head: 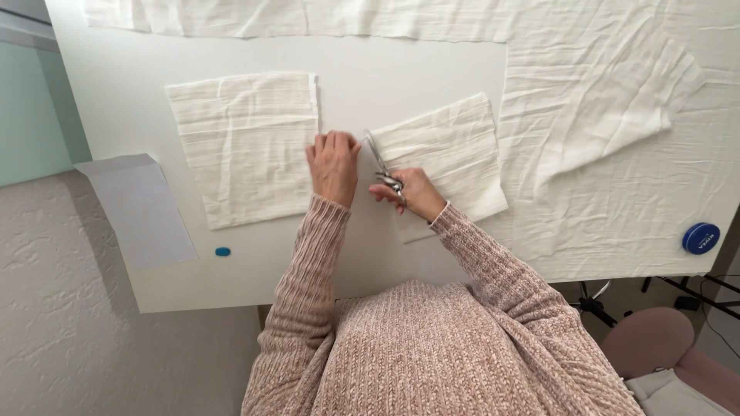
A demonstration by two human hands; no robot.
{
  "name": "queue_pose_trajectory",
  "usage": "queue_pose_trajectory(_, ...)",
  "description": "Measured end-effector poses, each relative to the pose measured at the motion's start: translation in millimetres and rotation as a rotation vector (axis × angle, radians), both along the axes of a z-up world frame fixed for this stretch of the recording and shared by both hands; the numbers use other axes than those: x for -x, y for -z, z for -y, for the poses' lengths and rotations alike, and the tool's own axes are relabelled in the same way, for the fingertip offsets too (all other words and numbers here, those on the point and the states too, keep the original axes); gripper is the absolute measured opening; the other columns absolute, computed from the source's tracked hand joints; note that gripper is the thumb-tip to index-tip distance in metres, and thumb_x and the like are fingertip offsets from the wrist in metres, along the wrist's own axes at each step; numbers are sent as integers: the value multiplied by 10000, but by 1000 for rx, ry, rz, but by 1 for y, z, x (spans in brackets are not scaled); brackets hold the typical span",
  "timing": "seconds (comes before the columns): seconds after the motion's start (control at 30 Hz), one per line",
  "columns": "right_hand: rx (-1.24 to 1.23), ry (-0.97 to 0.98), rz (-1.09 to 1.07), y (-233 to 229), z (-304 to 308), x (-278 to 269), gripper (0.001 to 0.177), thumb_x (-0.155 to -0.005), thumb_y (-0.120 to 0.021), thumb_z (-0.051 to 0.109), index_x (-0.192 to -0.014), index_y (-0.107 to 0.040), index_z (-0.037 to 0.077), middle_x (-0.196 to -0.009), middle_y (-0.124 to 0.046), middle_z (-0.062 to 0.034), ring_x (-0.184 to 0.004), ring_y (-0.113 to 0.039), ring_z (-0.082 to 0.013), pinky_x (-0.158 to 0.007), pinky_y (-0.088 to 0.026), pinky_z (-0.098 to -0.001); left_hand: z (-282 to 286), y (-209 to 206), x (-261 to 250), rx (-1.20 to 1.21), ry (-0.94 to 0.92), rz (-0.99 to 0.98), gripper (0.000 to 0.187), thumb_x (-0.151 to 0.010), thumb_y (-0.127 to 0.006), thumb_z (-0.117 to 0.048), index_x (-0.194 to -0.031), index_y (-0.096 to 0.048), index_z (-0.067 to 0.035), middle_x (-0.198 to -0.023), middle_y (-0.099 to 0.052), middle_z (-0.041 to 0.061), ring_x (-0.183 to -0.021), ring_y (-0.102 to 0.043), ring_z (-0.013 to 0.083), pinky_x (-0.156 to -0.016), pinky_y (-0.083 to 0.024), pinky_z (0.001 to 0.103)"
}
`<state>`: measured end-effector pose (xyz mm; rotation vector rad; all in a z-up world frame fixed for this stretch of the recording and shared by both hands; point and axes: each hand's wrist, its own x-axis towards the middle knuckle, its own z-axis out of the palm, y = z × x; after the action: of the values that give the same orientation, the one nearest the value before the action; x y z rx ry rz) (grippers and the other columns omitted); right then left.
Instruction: Using scissors to cut rectangles of white fabric on a table.
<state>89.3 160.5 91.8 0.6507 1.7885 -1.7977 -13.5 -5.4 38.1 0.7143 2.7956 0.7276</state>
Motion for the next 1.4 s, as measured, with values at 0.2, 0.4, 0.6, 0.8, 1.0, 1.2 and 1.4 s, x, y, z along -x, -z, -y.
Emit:
queue_pose_trajectory(0.2, -260, -156, -470, -51, 5, -54, 266, -811, -867, 306, -871, -724, 90, -749, -688, -88, -684, -700, -272, -665, -556, -344, 114, -31, -63, -137, 62, 298, 201, -997, -653, -298, -977, -605, -104, -840, -626, 98, -876, -622, 348, -787, -475, 450)
queue_pose_trajectory(0.4, -1011, -276, -828, -42, -80, -110, 352, -979, -650, 264, -1292, -678, 106, -1279, -676, -55, -1201, -636, -254, -1062, -492, -382, 180, -103, -107, 78, -2, 366, 354, -861, -743, -108, -1189, -611, -98, -998, -669, 79, -889, -654, 294, -815, -524, 412)
queue_pose_trajectory(0.6, -974, -447, -1032, -19, -41, -75, 584, -1016, -437, 580, -1361, -613, 142, -1484, -567, -61, -1400, -494, -269, -1148, -383, -390, 140, -107, -60, 93, 34, -140, 423, -1092, -486, -287, -1500, -519, -183, -1542, -462, 131, -1395, -450, 375, -1120, -346, 462)
queue_pose_trajectory(0.8, -1144, -305, -940, -6, 49, -44, 709, -1023, -295, 642, -1414, -516, 95, -1560, -458, -105, -1430, -437, -309, -1177, -328, -445, 142, -61, -25, 305, 42, 19, 699, -1052, -448, -550, -1636, -287, -202, -1703, -100, 186, -1531, -29, 465, -1118, 23, 750)
queue_pose_trajectory(1.0, -802, -36, -899, -30, 31, -71, 588, -900, -725, 416, -1281, -598, -13, -1317, -623, -201, -1277, -571, -389, -1114, -418, -476, 163, -56, -23, 146, 26, -276, 637, -1096, -390, -513, -1599, -390, -123, -1646, -315, 177, -1510, -257, 379, -1169, -47, 608)
queue_pose_trajectory(1.2, -869, 111, -669, -38, -8, -139, 516, -802, -885, 276, -1174, -621, 33, -1041, -617, -86, -925, -644, -299, -865, -547, -388, 219, 6, -111, 38, 104, -180, 397, -849, -771, -358, -1235, -684, -327, -1260, -609, -70, -1224, -524, 214, -1000, -415, 388)
queue_pose_trajectory(1.4, -613, -186, -606, -21, 26, -168, 643, -756, -881, 163, -1304, -584, 7, -1020, -618, -136, -859, -661, -312, -804, -553, -433, 197, -31, -122, 2, 61, -149, 131, -1004, -628, -302, -979, -634, -174, -1133, -557, -35, -1096, -528, 221, -845, -429, 358)
